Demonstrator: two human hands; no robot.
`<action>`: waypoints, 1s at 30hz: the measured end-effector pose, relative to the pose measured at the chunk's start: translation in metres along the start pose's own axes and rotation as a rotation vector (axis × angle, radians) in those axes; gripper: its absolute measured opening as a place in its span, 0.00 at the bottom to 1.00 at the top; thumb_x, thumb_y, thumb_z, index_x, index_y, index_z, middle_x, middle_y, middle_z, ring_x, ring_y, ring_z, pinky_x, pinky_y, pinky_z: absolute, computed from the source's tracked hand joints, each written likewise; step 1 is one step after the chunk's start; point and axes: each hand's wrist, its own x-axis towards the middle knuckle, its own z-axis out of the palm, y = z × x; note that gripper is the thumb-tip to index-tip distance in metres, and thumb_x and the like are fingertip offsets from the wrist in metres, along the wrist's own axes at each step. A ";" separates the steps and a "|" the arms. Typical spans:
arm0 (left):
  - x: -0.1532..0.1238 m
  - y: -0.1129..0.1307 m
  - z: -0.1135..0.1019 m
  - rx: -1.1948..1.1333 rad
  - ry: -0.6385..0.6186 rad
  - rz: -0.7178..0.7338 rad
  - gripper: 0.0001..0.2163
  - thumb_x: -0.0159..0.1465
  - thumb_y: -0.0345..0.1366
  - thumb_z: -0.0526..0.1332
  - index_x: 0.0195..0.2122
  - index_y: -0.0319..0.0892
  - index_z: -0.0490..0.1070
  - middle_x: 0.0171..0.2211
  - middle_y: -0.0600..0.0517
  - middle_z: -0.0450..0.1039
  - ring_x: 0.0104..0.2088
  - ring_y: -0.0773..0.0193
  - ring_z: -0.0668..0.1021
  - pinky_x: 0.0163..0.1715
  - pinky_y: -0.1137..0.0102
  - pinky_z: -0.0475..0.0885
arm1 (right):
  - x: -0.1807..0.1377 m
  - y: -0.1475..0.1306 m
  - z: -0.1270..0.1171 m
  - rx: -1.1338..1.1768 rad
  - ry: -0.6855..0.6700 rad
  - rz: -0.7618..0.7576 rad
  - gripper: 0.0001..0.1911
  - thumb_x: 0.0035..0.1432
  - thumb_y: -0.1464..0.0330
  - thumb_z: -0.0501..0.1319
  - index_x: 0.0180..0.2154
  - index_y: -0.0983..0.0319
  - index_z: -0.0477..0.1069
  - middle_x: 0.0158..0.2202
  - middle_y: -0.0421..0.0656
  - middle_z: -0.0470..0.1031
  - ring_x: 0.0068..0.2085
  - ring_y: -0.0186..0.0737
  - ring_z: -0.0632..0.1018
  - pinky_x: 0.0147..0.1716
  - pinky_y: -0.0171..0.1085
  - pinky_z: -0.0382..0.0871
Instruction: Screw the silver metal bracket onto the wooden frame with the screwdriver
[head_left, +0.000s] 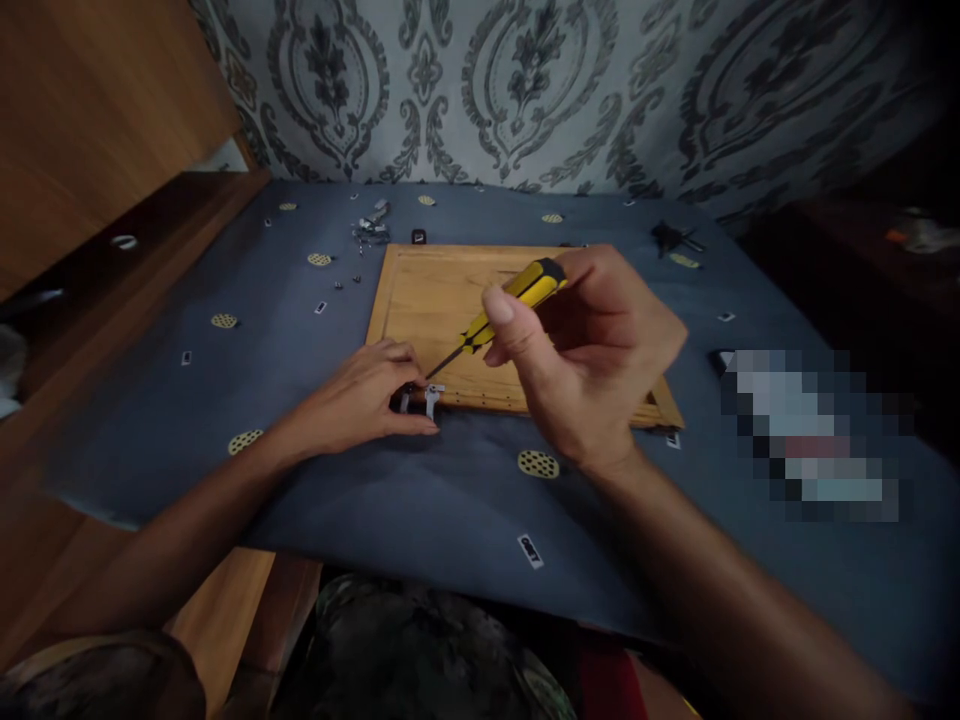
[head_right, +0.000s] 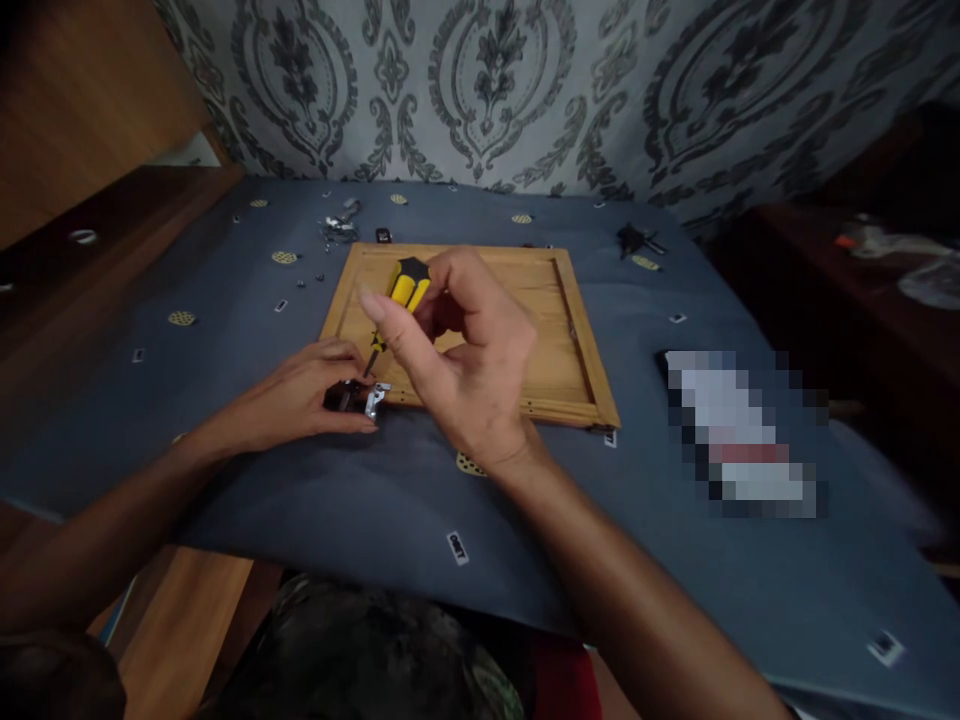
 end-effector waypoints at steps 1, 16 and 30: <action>0.000 0.001 0.000 -0.001 -0.003 -0.004 0.14 0.65 0.46 0.73 0.41 0.41 0.80 0.41 0.49 0.74 0.45 0.53 0.76 0.48 0.62 0.70 | 0.001 -0.001 -0.001 -0.006 -0.003 -0.002 0.23 0.62 0.52 0.73 0.29 0.55 0.64 0.25 0.36 0.66 0.24 0.35 0.71 0.24 0.41 0.70; -0.001 0.001 -0.001 0.001 0.011 0.006 0.13 0.65 0.46 0.73 0.40 0.41 0.79 0.39 0.49 0.74 0.44 0.53 0.76 0.46 0.62 0.70 | 0.000 0.019 0.000 -0.028 -0.124 -0.011 0.23 0.61 0.54 0.74 0.29 0.56 0.63 0.26 0.36 0.63 0.25 0.34 0.69 0.22 0.38 0.66; 0.001 0.001 -0.001 0.011 -0.006 -0.002 0.12 0.65 0.45 0.74 0.40 0.41 0.79 0.41 0.49 0.74 0.46 0.52 0.76 0.48 0.61 0.70 | 0.002 0.018 0.000 -0.009 -0.223 -0.004 0.20 0.62 0.57 0.73 0.29 0.57 0.65 0.26 0.35 0.67 0.25 0.32 0.70 0.24 0.36 0.66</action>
